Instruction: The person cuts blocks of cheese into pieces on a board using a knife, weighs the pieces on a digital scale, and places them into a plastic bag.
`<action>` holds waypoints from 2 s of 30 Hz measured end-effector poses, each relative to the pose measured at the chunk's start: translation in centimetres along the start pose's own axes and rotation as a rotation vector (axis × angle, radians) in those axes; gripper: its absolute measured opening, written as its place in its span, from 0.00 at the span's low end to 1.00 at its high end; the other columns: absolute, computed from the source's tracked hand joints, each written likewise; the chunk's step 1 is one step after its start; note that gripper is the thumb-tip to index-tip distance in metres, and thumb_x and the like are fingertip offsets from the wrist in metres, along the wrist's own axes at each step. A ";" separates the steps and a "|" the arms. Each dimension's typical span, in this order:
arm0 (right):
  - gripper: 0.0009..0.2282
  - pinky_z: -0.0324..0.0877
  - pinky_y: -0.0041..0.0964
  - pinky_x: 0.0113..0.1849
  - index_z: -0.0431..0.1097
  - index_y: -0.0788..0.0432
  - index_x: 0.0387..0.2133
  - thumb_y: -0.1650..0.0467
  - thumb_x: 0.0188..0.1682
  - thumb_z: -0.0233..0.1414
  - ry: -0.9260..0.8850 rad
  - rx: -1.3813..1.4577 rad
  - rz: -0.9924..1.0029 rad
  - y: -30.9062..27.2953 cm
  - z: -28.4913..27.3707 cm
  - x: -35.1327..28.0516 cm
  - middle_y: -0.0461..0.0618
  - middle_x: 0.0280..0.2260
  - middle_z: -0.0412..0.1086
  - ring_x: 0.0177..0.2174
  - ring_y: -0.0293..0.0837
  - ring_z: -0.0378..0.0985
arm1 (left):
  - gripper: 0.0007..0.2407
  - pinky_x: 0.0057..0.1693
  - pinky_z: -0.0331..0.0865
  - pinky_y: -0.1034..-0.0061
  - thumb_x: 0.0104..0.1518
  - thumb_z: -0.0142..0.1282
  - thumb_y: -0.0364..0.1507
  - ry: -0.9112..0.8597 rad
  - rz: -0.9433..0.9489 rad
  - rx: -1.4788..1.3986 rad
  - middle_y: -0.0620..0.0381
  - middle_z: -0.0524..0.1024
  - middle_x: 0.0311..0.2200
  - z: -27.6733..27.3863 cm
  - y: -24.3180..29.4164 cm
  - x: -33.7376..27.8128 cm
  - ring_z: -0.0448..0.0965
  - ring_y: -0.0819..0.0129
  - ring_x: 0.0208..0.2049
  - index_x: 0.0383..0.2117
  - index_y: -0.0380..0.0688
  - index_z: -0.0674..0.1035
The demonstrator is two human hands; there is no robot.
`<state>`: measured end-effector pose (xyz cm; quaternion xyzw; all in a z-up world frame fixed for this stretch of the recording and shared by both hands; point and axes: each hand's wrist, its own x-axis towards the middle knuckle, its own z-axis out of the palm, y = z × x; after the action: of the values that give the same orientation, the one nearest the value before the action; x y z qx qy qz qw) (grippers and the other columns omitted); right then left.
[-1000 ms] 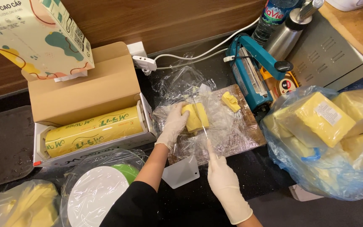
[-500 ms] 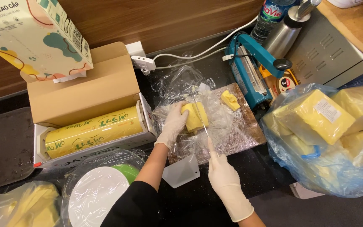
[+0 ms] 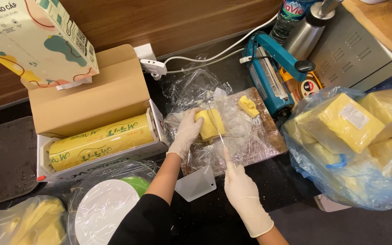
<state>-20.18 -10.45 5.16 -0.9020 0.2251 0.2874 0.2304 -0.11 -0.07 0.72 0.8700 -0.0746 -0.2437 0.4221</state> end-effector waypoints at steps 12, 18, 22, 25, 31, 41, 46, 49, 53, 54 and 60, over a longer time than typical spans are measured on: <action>0.32 0.61 0.46 0.22 0.20 0.29 0.67 0.67 0.55 0.33 -0.023 -0.023 0.004 -0.4 -0.3 0.0 0.55 0.36 0.62 0.18 0.52 0.65 | 0.23 0.62 0.57 0.60 0.58 0.44 0.35 0.112 0.059 0.083 0.49 0.63 0.59 -0.8 2.6 2.2 0.63 0.60 0.60 0.60 0.43 0.62; 0.33 0.60 0.48 0.22 0.20 0.29 0.67 0.68 0.55 0.35 -0.022 -0.031 -0.012 -0.3 -0.2 0.1 0.53 0.31 0.62 0.17 0.52 0.64 | 0.29 0.67 0.44 0.55 0.59 0.37 0.44 0.116 0.322 0.478 0.46 0.49 0.67 0.8 2.2 8.6 0.46 0.50 0.68 0.66 0.44 0.50; 0.32 0.60 0.49 0.22 0.22 0.28 0.67 0.67 0.55 0.34 -0.011 -0.007 -0.002 -0.1 -0.2 0.3 0.54 0.31 0.64 0.17 0.54 0.64 | 0.28 0.68 0.39 0.54 0.59 0.36 0.42 0.001 0.301 0.575 0.52 0.46 0.68 1.2 3.5 10.6 0.41 0.56 0.69 0.66 0.46 0.51; 0.31 0.61 0.48 0.25 0.21 0.27 0.67 0.66 0.56 0.33 -0.068 0.048 0.012 -0.6 -1.2 -0.1 0.53 0.34 0.65 0.20 0.53 0.67 | 0.27 0.69 0.38 0.52 0.61 0.32 0.43 -0.086 0.259 0.684 0.52 0.45 0.69 1.5 3.0 11.7 0.41 0.56 0.69 0.66 0.47 0.52; 0.30 0.60 0.45 0.26 0.21 0.26 0.67 0.65 0.56 0.32 -0.122 0.071 0.036 -0.9 -1.6 -0.2 0.51 0.30 0.65 0.20 0.49 0.65 | 0.26 0.69 0.34 0.53 0.60 0.30 0.42 -0.178 0.177 0.671 0.55 0.45 0.69 1.9 2.4 12.2 0.38 0.58 0.70 0.66 0.49 0.52; 0.30 0.60 0.46 0.26 0.24 0.26 0.67 0.66 0.55 0.33 -0.095 0.095 0.023 -0.4 -1.2 0.3 0.50 0.24 0.65 0.20 0.49 0.64 | 0.25 0.69 0.35 0.51 0.60 0.30 0.40 -0.184 0.169 0.680 0.57 0.48 0.68 2.3 2.4 12.4 0.40 0.59 0.70 0.65 0.49 0.54; 0.30 0.59 0.45 0.25 0.23 0.27 0.67 0.66 0.56 0.33 -0.106 0.094 0.024 -0.1 -0.8 0.6 0.49 0.22 0.63 0.18 0.48 0.62 | 0.24 0.69 0.36 0.50 0.61 0.30 0.39 -0.178 0.164 0.684 0.57 0.48 0.68 2.7 2.3 12.7 0.40 0.59 0.69 0.65 0.49 0.55; 0.30 0.58 0.44 0.25 0.24 0.26 0.67 0.65 0.55 0.33 -0.107 0.106 0.027 -0.1 -0.9 0.5 0.48 0.21 0.62 0.18 0.47 0.61 | 0.25 0.69 0.36 0.49 0.60 0.30 0.40 -0.163 0.169 0.679 0.56 0.49 0.68 2.8 2.0 12.9 0.41 0.59 0.69 0.65 0.49 0.55; 0.30 0.59 0.44 0.25 0.24 0.26 0.67 0.65 0.55 0.33 -0.107 0.121 0.017 0.0 -0.8 0.7 0.49 0.20 0.63 0.19 0.48 0.62 | 0.24 0.69 0.36 0.48 0.60 0.30 0.39 -0.160 0.172 0.683 0.56 0.50 0.67 2.8 2.1 12.8 0.42 0.59 0.69 0.64 0.48 0.56; 0.30 0.59 0.45 0.25 0.23 0.26 0.67 0.65 0.55 0.33 -0.107 0.124 0.014 0.1 -0.7 0.8 0.49 0.21 0.64 0.19 0.48 0.63 | 0.24 0.69 0.37 0.48 0.61 0.30 0.39 -0.157 0.175 0.687 0.55 0.51 0.67 2.8 2.1 12.8 0.43 0.58 0.69 0.64 0.48 0.57; 0.30 0.58 0.44 0.25 0.23 0.24 0.66 0.65 0.55 0.33 -0.114 0.143 0.018 0.2 -0.6 1.0 0.49 0.19 0.61 0.18 0.47 0.61 | 0.24 0.69 0.36 0.48 0.61 0.27 0.38 -0.159 0.161 0.712 0.56 0.51 0.67 3.1 1.7 13.3 0.43 0.59 0.69 0.64 0.49 0.57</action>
<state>-19.32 -11.21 4.97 -0.8635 0.2396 0.3234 0.3039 10.08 -7.77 -4.33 0.9320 -0.2556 -0.2353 0.1036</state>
